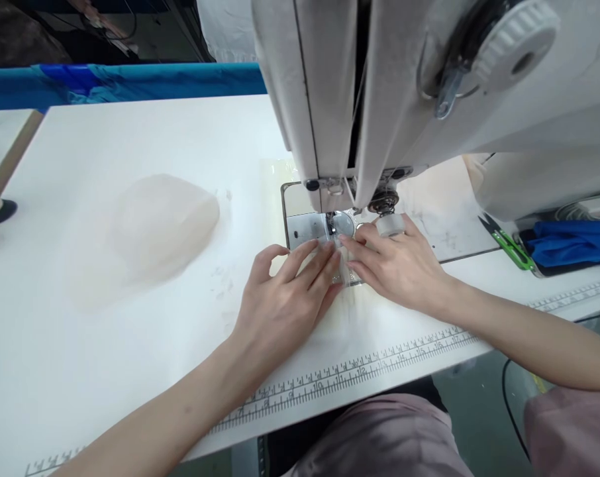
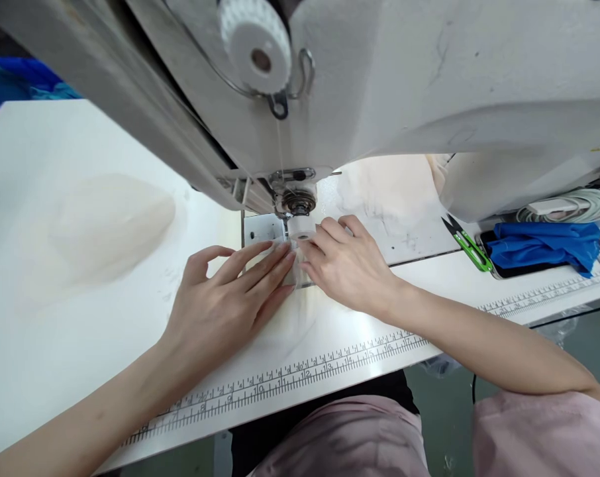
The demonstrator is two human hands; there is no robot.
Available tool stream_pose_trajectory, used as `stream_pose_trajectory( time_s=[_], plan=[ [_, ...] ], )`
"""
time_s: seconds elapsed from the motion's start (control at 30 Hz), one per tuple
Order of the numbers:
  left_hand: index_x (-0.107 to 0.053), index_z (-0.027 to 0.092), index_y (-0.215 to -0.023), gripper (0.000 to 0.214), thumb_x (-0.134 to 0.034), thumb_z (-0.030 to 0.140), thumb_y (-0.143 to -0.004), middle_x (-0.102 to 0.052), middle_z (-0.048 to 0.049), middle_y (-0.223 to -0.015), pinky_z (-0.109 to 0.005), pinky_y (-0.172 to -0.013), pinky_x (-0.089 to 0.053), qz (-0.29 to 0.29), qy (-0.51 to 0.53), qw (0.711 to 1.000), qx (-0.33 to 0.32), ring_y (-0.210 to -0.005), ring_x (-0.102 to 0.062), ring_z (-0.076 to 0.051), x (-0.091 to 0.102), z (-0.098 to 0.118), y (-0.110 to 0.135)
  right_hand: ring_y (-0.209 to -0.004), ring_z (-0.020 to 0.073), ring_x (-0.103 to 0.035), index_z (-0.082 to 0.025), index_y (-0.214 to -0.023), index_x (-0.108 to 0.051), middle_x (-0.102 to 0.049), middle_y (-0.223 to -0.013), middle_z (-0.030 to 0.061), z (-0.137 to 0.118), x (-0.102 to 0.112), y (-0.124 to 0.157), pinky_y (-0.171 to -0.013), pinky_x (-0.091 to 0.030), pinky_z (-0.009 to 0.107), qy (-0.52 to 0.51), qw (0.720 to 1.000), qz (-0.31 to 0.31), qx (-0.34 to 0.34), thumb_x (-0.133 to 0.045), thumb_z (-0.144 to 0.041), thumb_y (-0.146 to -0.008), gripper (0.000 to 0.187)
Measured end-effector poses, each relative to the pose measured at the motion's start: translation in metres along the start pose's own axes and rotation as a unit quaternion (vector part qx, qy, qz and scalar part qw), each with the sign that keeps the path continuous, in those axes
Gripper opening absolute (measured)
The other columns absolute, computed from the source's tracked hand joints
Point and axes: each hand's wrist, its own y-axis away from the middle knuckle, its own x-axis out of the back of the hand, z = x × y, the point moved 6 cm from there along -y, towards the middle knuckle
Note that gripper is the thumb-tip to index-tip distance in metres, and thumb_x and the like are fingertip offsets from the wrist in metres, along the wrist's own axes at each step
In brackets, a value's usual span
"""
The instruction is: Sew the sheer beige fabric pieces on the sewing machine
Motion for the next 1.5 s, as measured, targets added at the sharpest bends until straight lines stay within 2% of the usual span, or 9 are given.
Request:
stream_pose_trajectory(
  time_s=[0.57,1.1,1.5],
  plan=[
    [-0.060,0.015,-0.119,0.028,-0.052,0.025,-0.094,-0.067,-0.0077,-0.119,-0.041,-0.088,-0.039,-0.011,-0.018,1.000,0.024,-0.113,-0.061,-0.022,-0.0054,-0.0020,-0.0022,-0.106,0.0239,-0.053,-0.014,-0.116,-0.064,-0.064,-0.114,0.0122,0.0071,-0.0080,-0.0038,-0.091,-0.030,0.039,0.021,1.000,-0.013,-0.011,-0.038,-0.030,-0.100,0.035],
    [-0.060,0.015,-0.119,0.029,-0.052,0.027,-0.094,-0.068,-0.0086,-0.119,-0.041,-0.089,-0.038,0.006,0.004,0.999,0.038,-0.111,-0.061,-0.021,-0.0076,-0.0042,-0.0030,-0.108,0.0241,-0.052,-0.015,-0.118,-0.063,-0.064,-0.114,0.0116,0.0080,-0.0081,-0.0039,-0.093,-0.030,0.040,0.030,0.999,-0.025,-0.023,-0.037,-0.032,-0.100,0.036],
    [-0.058,0.016,-0.123,0.032,-0.051,0.024,-0.093,-0.066,-0.0114,-0.121,-0.044,-0.090,-0.041,-0.008,0.039,0.998,0.048,-0.113,-0.060,-0.025,-0.0092,-0.0062,-0.0018,-0.103,0.0232,-0.054,-0.015,-0.114,-0.065,-0.065,-0.114,0.0124,0.0087,-0.0082,-0.0040,-0.093,-0.032,0.041,0.022,0.999,-0.023,-0.020,-0.037,-0.029,-0.100,0.034]
  ],
)
